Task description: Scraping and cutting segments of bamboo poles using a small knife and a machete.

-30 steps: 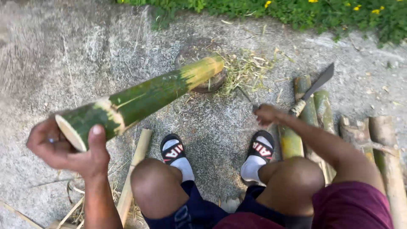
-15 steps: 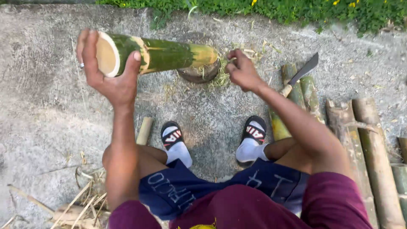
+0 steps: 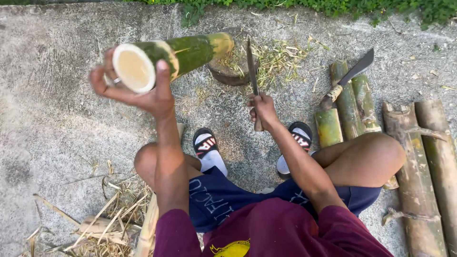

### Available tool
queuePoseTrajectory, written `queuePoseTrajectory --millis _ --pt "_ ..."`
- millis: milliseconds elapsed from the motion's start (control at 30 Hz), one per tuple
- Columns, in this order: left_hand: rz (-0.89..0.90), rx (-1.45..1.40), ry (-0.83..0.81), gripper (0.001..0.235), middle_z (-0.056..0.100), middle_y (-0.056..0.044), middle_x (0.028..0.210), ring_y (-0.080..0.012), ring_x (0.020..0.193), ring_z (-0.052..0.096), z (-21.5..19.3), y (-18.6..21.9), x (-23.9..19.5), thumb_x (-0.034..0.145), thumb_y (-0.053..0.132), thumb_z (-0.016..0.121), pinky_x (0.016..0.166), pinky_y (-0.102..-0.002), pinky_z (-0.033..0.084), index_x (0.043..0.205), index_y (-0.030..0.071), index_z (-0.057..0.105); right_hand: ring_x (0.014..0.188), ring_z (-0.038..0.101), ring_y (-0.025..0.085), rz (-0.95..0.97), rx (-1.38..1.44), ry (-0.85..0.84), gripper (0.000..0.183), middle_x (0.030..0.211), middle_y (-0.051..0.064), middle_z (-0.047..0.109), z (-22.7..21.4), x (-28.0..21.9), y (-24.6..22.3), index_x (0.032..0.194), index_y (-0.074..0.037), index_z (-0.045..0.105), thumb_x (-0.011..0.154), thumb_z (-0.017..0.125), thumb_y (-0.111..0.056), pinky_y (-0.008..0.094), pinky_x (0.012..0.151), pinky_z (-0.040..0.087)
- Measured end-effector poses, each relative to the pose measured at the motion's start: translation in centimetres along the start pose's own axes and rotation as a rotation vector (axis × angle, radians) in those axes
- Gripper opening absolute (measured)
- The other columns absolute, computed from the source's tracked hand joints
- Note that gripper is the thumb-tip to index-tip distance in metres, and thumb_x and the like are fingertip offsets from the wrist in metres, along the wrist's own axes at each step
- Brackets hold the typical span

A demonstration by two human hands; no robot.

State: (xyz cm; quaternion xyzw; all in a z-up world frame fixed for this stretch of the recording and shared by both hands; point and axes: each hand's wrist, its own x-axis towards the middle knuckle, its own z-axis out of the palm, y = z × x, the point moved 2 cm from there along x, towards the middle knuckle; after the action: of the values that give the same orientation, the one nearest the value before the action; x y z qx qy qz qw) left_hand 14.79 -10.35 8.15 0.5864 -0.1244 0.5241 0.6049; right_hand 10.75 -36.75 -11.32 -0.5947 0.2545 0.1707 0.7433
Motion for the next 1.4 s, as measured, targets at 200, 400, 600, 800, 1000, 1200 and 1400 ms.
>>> queuePoseTrajectory --millis 200,400,600,800,1000,1200,1400 --pt "-0.064 0.014 -0.184 0.092 0.045 -0.009 0.141 -0.0241 0.132 0.053 -0.4 -0.9 -1.6 0.087 0.01 0.092 0.12 -0.039 0.046 0.156 0.014 0.031 0.071 0.061 0.017 -0.603 -0.598 0.12 0.02 0.084 0.014 0.067 -1.0 1.1 0.3 0.107 0.002 0.063 0.094 0.066 -0.012 0.036 0.064 0.052" --pt "-0.115 0.075 -0.254 0.087 0.045 -0.014 0.156 -0.0276 0.145 0.049 0.4 0.6 -1.9 0.091 0.009 0.09 0.125 -0.04 0.044 0.159 0.004 0.036 0.07 0.066 0.019 -0.478 -0.613 0.102 0.023 0.08 0.009 0.071 0.6 -0.5 -0.5 0.106 -0.001 0.066 0.105 0.058 -0.023 0.039 0.066 0.053" --pt "-0.191 0.064 -0.263 0.086 0.052 -0.017 0.149 -0.0305 0.139 0.055 -2.1 1.8 -3.1 0.09 0.013 0.087 0.122 -0.044 0.051 0.157 -0.001 0.035 0.077 0.071 0.024 -0.912 -0.575 -0.013 0.026 0.087 0.012 0.075 3.4 -3.6 -1.0 0.111 0.001 0.065 0.109 0.05 -0.019 0.042 0.069 0.054" --pt "-0.223 0.001 -0.176 0.08 0.056 -0.018 0.14 -0.0296 0.131 0.06 -3.4 2.6 -2.6 0.089 0.007 0.081 0.118 -0.042 0.055 0.155 -0.003 0.038 0.061 0.068 0.031 -0.513 -0.597 0.042 0.026 0.071 0.017 0.07 4.5 -5.2 -3.5 0.101 -0.002 0.068 0.104 0.051 -0.021 0.048 0.063 0.052" --pt "-0.068 0.204 -0.238 0.078 0.05 -0.015 0.138 -0.0292 0.131 0.06 -2.7 3.5 -3.3 0.088 0.008 0.078 0.116 -0.041 0.057 0.155 -0.005 0.038 0.061 0.067 0.033 -1.078 -0.703 -0.057 0.023 0.073 0.018 0.065 7.6 -6.7 -4.3 0.116 0.003 0.059 0.107 0.05 -0.017 0.047 0.056 0.051" --pt "-0.086 0.19 -0.131 0.079 0.049 -0.017 0.142 -0.0313 0.131 0.063 -4.0 1.9 -3.2 0.09 0.018 0.079 0.111 -0.042 0.062 0.153 -0.006 0.038 0.055 0.066 0.034 -1.016 -0.777 -0.106 0.022 0.071 0.02 0.065 9.7 -5.8 -4.6 0.113 0.004 0.056 0.108 0.046 -0.014 0.045 0.05 0.054" --pt "-0.105 0.227 -0.068 0.082 0.047 -0.019 0.146 -0.0321 0.13 0.06 -3.9 1.3 -2.6 0.091 0.02 0.082 0.112 -0.042 0.057 0.155 -0.008 0.039 0.051 0.065 0.036 -0.947 -0.806 -0.139 0.018 0.068 0.021 0.064 10.0 -5.3 -5.5 0.107 0.003 0.057 0.107 0.048 -0.012 0.046 0.044 0.052"
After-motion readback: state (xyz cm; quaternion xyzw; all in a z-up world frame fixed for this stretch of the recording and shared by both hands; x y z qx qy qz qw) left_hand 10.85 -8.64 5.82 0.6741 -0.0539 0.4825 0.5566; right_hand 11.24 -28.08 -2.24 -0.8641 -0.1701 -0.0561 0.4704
